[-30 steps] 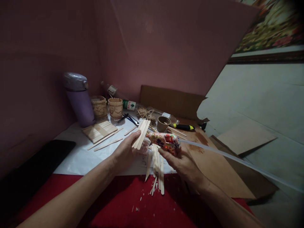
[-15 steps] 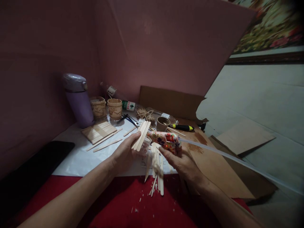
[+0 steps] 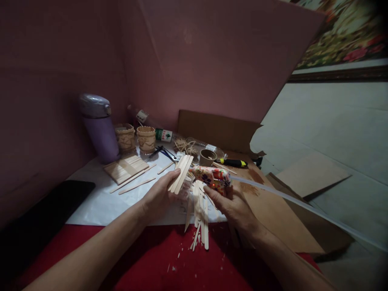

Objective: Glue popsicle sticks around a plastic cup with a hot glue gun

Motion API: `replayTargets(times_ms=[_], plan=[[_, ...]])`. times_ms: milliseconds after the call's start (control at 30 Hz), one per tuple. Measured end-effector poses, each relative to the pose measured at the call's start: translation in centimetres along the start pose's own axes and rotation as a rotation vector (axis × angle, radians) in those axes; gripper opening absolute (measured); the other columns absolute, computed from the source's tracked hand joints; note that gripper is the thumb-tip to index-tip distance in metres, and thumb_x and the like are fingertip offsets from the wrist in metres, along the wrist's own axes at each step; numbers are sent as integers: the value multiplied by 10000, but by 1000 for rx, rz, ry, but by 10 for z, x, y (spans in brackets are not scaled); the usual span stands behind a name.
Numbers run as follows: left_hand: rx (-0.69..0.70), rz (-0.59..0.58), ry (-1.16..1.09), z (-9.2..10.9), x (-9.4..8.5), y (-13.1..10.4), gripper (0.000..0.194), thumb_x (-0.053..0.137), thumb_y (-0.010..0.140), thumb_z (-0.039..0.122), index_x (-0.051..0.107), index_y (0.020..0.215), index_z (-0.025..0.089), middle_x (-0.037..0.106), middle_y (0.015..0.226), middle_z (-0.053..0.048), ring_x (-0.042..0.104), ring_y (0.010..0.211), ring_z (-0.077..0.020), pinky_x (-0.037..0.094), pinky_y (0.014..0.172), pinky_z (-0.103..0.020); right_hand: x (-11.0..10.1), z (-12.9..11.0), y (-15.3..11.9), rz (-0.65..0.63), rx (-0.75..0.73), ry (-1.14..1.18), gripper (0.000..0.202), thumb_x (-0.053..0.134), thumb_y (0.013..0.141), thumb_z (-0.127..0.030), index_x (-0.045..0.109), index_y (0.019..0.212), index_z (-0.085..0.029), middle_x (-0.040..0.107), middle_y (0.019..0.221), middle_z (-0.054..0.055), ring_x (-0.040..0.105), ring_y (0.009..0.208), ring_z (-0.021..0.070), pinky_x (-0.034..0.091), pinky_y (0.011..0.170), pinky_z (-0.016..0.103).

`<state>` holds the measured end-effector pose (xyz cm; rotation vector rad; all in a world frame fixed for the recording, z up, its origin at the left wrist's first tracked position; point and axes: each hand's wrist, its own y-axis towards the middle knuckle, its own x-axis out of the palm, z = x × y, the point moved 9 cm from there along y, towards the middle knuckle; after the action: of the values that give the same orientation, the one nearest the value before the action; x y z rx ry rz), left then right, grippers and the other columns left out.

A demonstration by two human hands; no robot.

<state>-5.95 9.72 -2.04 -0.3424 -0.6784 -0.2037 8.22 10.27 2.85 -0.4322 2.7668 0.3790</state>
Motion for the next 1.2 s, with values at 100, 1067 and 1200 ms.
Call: replayTargets(times_ms=[100,1067,1200], plan=[[-5,-17,-8,-1,0,0,353,546,882,389,668,1118,158,739,868,-110,700,714,-233,554,720,-367,0,-2,1,4,-7,32,351,610,878,-453,701,1125,-221,712,916,47,645,884,221,532,774,345],[17,-11,-25,4,5,-3,293,492,909,333,667,1053,147,727,841,-89,663,654,-191,519,591,-298,-4,1,2,56,-17,-3,382,612,877,-480,688,1105,-183,694,862,36,635,843,215,499,739,322],[20,-54,-42,3,7,-2,291,509,905,351,669,1048,154,721,827,-76,659,650,-184,516,584,-287,-6,0,1,74,-27,-12,380,626,864,-481,690,1094,-185,697,848,38,629,796,209,503,718,328]])
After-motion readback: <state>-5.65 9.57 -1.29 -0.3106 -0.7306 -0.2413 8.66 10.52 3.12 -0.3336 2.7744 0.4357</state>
